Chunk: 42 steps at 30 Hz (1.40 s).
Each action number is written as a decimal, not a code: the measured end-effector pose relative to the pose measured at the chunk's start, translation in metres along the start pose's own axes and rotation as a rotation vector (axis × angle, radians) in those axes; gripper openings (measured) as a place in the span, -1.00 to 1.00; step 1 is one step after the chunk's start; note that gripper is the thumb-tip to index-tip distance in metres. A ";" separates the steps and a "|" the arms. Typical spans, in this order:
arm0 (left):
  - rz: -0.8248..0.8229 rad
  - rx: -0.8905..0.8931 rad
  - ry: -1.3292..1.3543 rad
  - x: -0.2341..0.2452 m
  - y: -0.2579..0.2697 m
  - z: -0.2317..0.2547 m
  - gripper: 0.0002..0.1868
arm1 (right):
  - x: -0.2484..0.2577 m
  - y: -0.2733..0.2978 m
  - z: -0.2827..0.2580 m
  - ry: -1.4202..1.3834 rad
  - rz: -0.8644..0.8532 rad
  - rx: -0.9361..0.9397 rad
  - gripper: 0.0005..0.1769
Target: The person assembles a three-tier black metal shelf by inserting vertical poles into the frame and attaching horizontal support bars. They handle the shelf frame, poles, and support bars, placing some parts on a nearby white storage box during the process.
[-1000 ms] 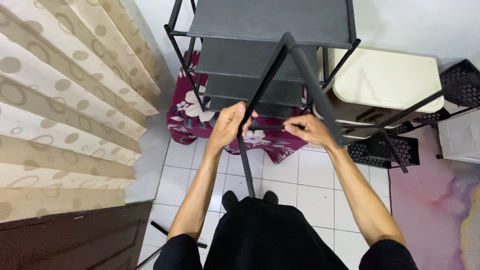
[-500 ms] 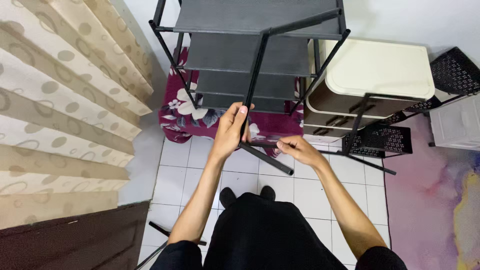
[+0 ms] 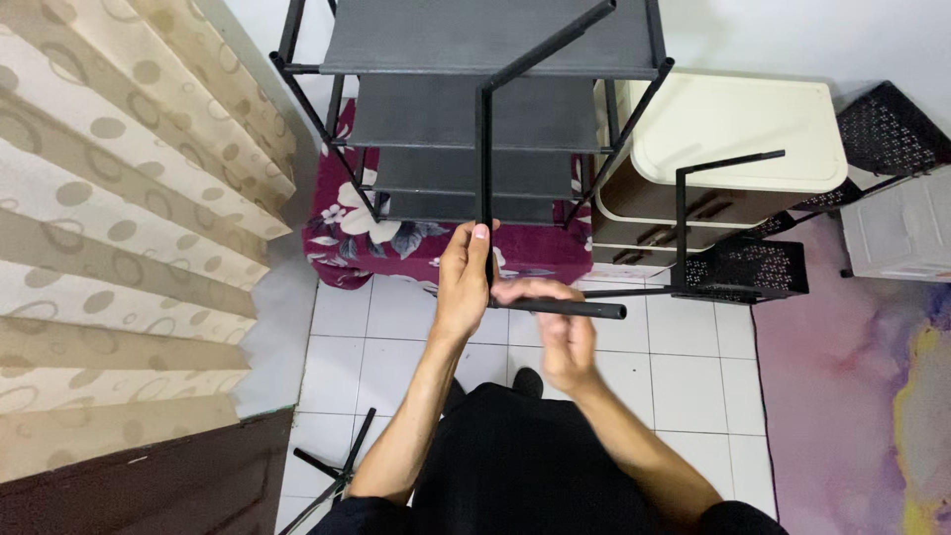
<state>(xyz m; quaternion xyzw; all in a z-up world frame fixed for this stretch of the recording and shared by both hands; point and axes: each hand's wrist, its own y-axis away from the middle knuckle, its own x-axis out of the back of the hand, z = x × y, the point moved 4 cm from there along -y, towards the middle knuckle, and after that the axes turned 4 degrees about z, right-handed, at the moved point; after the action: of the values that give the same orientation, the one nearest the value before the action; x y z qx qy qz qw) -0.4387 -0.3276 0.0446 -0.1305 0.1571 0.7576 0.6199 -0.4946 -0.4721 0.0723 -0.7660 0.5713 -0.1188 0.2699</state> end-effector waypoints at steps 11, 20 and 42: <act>0.018 0.017 -0.021 -0.017 -0.013 -0.018 -0.60 | -0.004 -0.015 0.009 -0.246 0.142 0.084 -0.72; -0.130 0.148 0.012 -0.031 0.004 0.031 -0.60 | 0.061 -0.042 -0.095 0.493 0.013 0.381 -0.40; -0.212 0.253 -0.131 -0.009 0.065 0.046 -0.49 | 0.004 -0.032 -0.093 1.043 -0.832 -0.260 -0.69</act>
<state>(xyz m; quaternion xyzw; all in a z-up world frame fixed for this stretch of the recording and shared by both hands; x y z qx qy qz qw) -0.5011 -0.3293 0.0951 -0.0176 0.1956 0.6690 0.7168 -0.5128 -0.4955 0.1667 -0.7908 0.2940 -0.4969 -0.2034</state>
